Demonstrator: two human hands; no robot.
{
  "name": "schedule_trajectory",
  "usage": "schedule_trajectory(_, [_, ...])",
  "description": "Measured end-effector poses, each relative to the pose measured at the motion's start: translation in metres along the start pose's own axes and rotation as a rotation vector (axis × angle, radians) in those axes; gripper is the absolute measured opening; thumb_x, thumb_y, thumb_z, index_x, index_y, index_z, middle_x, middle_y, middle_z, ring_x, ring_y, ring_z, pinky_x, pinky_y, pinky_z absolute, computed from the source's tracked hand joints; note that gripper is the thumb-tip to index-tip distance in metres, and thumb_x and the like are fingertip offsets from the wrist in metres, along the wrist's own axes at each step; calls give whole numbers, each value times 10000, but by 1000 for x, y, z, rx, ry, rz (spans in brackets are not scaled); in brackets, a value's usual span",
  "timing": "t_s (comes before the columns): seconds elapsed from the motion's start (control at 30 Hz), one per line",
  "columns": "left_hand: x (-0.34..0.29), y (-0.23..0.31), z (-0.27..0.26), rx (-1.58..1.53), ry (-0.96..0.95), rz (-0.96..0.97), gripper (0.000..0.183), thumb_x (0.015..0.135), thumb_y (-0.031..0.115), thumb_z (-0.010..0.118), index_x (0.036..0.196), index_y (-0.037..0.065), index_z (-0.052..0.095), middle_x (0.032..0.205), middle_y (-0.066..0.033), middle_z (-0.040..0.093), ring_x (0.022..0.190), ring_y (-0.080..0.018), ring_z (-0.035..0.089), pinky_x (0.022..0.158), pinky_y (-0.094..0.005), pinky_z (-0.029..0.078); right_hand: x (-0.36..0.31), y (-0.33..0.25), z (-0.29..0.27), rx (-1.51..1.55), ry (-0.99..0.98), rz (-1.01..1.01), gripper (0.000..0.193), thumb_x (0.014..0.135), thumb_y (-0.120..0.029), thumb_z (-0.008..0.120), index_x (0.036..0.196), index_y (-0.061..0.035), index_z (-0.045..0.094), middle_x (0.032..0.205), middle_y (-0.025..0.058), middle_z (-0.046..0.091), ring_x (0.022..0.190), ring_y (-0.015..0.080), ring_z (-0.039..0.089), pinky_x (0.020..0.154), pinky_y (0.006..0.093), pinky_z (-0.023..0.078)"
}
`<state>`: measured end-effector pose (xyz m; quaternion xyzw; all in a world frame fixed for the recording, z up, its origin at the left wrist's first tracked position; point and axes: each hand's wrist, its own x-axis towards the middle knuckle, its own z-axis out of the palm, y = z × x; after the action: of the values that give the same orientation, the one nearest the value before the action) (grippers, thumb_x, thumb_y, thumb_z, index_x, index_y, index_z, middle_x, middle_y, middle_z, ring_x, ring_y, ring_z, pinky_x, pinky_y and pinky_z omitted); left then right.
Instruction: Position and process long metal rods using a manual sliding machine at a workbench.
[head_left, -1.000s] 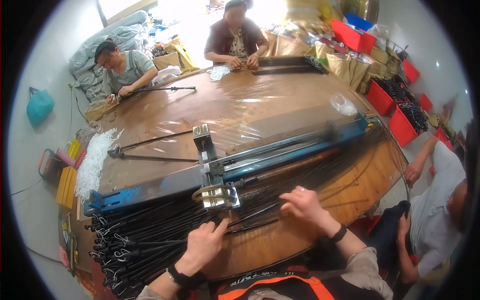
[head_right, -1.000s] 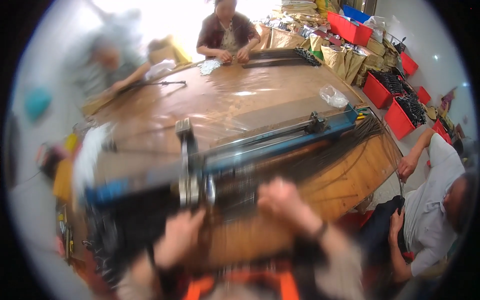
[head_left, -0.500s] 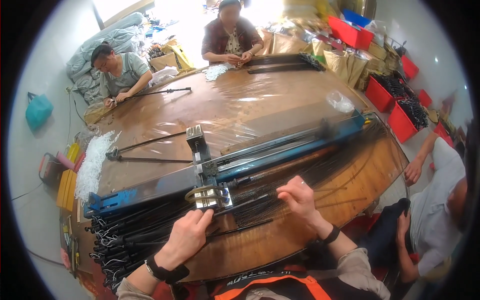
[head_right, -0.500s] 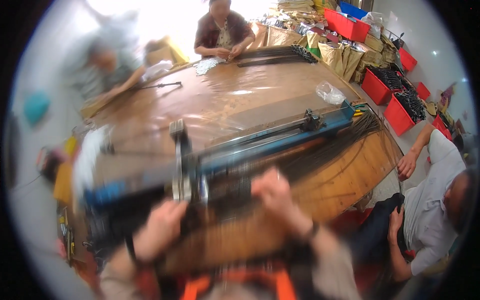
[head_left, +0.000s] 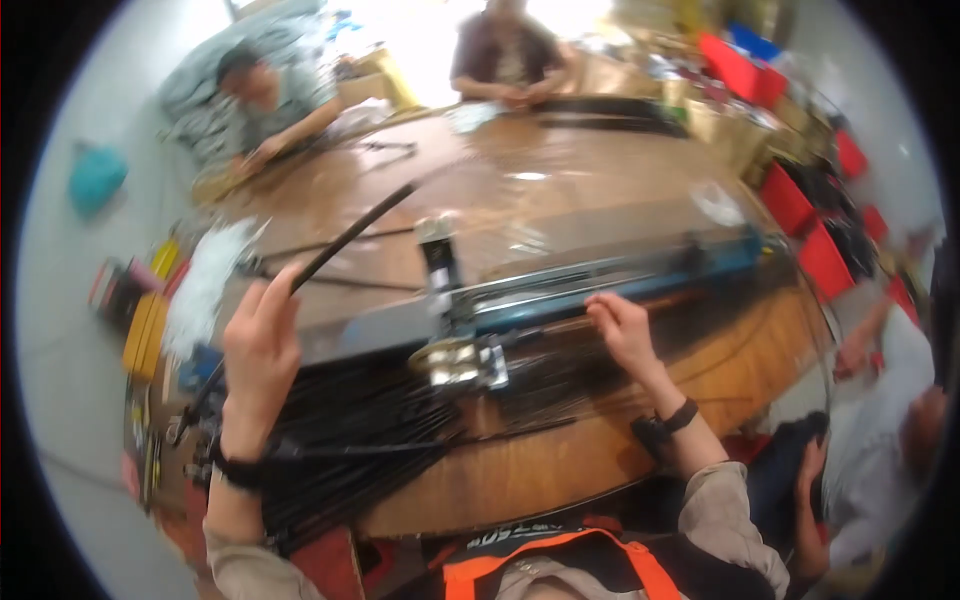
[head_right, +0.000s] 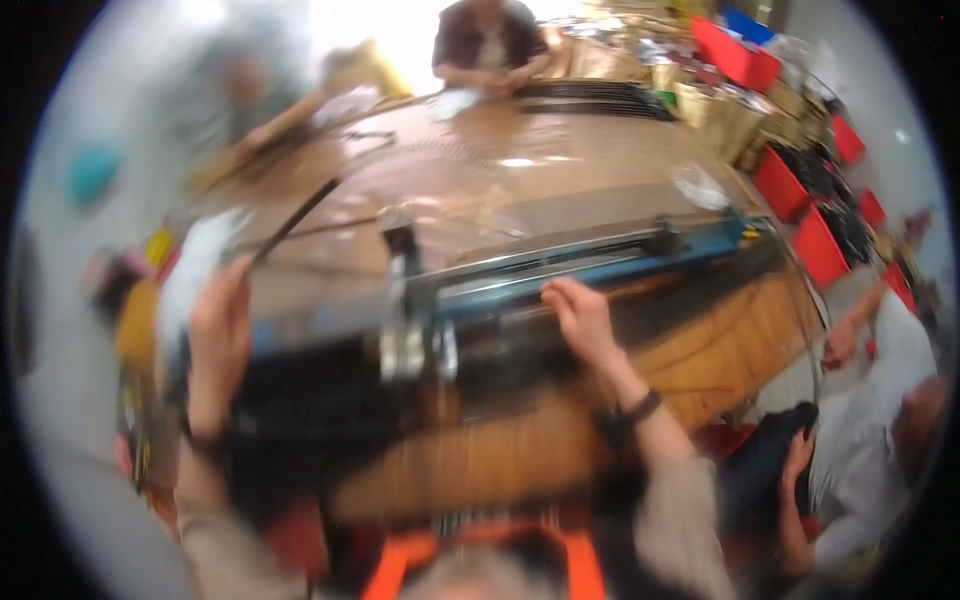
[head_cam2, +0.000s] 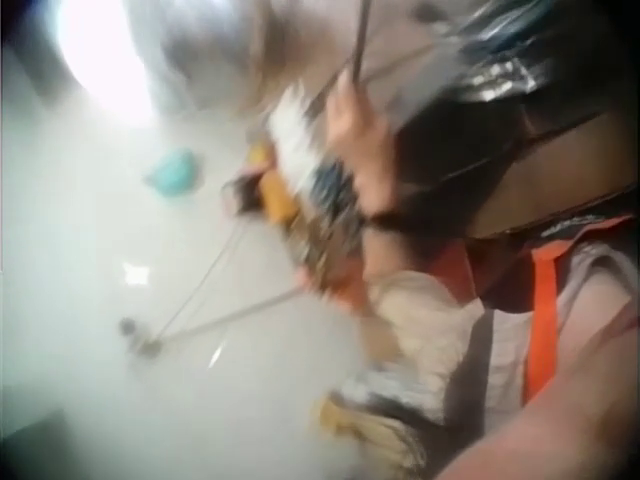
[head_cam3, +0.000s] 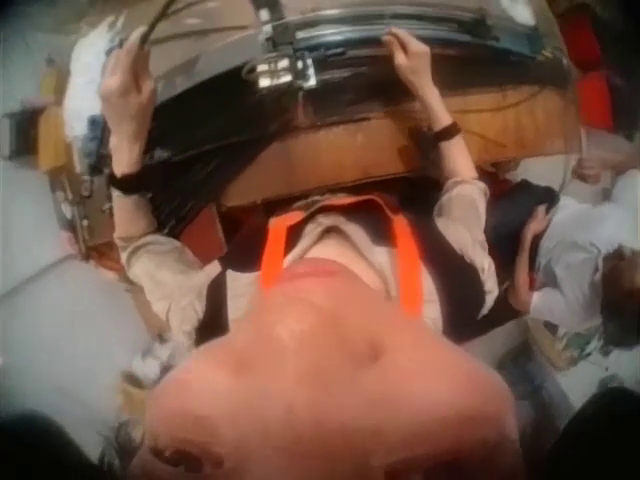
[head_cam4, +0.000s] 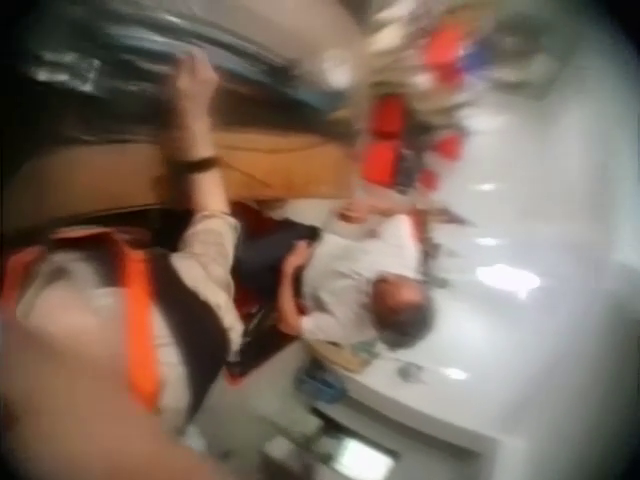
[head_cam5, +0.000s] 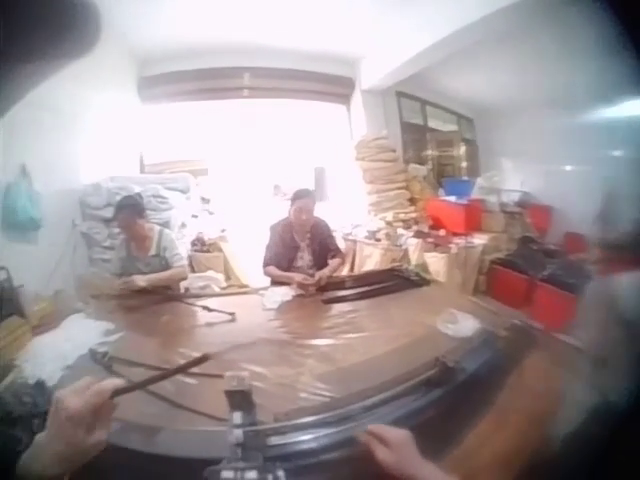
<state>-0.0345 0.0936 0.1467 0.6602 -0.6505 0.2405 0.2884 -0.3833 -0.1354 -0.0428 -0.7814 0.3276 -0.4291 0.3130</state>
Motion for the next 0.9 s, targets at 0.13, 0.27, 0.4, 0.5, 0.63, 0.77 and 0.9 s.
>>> schedule_trajectory(0.13, [-10, -13, -13, -17, -34, -70, 330, 910, -12, 574, 1231, 58, 601, 861, -177, 583, 738, -338, 573, 670, -375, 471, 77, -56, 60, 140, -204, -211, 130, 899, -169, 651, 905, -44, 684, 738, 80, 672, 731, 201, 628, 709, 329, 483])
schedule_trajectory(0.27, [-35, -34, -16, 3, -41, -144, 325, 916, -23, 561, 1231, 48, 601, 889, -183, 606, 762, -323, 589, 695, -353, 481, 118, -80, 127, 62, -206, -522, 91, 839, -226, 730, 799, -145, 718, 730, 31, 666, 731, 197, 626, 806, 343, 422])
schedule_trajectory(0.4, [-70, -57, -19, -14, -56, -246, 308, 924, -26, 552, 1224, 27, 602, 905, -187, 616, 772, -313, 592, 712, -334, 485, 122, -68, 149, 53, -169, -604, 100, 808, -251, 750, 764, -168, 716, 728, 7, 645, 793, 171, 607, 872, 364, 365])
schedule_trajectory(0.5, [-96, -66, -31, 28, -23, -224, 292, 928, -24, 551, 1214, 10, 603, 897, -189, 616, 763, -315, 590, 713, -334, 484, 118, -70, 161, -46, -207, -630, 90, 772, -238, 784, 795, -166, 734, 737, -2, 652, 853, 163, 607, 913, 365, 356])
schedule_trajectory(0.63, [-105, -70, -27, 72, -54, -286, 277, 927, -7, 568, 1201, 6, 607, 866, -200, 608, 742, -347, 589, 691, -365, 483, 110, -70, 198, -132, -402, -578, 99, 762, -253, 768, 752, -179, 702, 708, 6, 622, 856, 191, 590, 928, 404, 344])
schedule_trajectory(0.77, [-93, -67, -6, 34, -25, -230, 273, 921, 11, 593, 1192, 23, 614, 848, -199, 604, 722, -369, 573, 668, -378, 478, 111, -77, 170, -382, -217, -919, 116, 775, -245, 747, 740, -176, 662, 685, 14, 599, 841, 216, 592, 951, 440, 333])
schedule_trajectory(0.9, [-94, -92, 7, 128, -103, -247, 225, 917, 125, 626, 1140, 101, 643, 807, -158, 602, 710, -369, 588, 620, -414, 474, 109, -46, 103, -414, -78, -835, 120, 778, -112, 682, 700, -139, 595, 659, 41, 574, 763, 271, 581, 904, 456, 361])
